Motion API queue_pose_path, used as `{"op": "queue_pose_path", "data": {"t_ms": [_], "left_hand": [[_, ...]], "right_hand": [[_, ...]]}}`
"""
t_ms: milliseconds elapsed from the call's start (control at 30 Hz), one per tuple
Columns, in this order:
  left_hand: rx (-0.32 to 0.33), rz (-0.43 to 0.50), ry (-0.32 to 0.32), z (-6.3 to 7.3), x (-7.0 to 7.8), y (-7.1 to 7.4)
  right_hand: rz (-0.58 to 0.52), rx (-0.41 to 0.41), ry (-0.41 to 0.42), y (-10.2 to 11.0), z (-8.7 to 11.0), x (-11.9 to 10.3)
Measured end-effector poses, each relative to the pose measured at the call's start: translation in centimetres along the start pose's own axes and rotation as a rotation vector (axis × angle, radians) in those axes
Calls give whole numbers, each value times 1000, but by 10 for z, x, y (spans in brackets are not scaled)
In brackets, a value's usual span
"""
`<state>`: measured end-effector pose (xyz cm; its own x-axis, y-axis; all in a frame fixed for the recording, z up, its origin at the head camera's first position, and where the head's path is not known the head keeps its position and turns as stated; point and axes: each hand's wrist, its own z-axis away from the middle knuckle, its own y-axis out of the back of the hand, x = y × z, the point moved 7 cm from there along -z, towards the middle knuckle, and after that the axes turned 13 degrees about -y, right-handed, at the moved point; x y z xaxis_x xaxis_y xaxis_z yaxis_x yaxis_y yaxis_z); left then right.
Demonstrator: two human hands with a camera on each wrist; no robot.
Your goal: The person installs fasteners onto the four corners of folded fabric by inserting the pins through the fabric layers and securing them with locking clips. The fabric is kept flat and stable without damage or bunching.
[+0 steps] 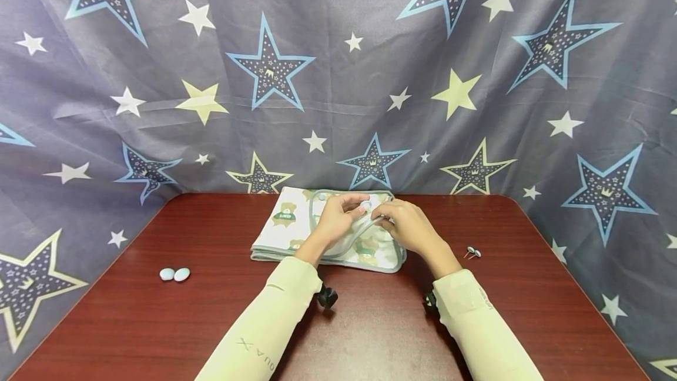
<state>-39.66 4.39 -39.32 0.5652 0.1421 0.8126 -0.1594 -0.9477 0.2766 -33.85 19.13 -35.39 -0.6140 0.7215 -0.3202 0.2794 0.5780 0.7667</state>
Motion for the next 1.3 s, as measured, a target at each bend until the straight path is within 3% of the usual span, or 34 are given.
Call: {"op": "queue_pose_path", "data": {"t_ms": [333,600,800,1133,1300], "left_hand": [[-1,0,-32,-1,2,-3],[-20,-42,-65,0,4,-6],[14,-58,-61,3,6,-2],[-15,-22,-61,3,6,-7],[-17,-74,-37,6,8,-3]], "right_hand": [[-24,-10,11,-1,-1,0],[-54,32,21,1,-1,0],[-59,70,-14,4,-3,1],[-68,111,-73,7,-2,6],[-72,92,-65,6,-3,7]]}}
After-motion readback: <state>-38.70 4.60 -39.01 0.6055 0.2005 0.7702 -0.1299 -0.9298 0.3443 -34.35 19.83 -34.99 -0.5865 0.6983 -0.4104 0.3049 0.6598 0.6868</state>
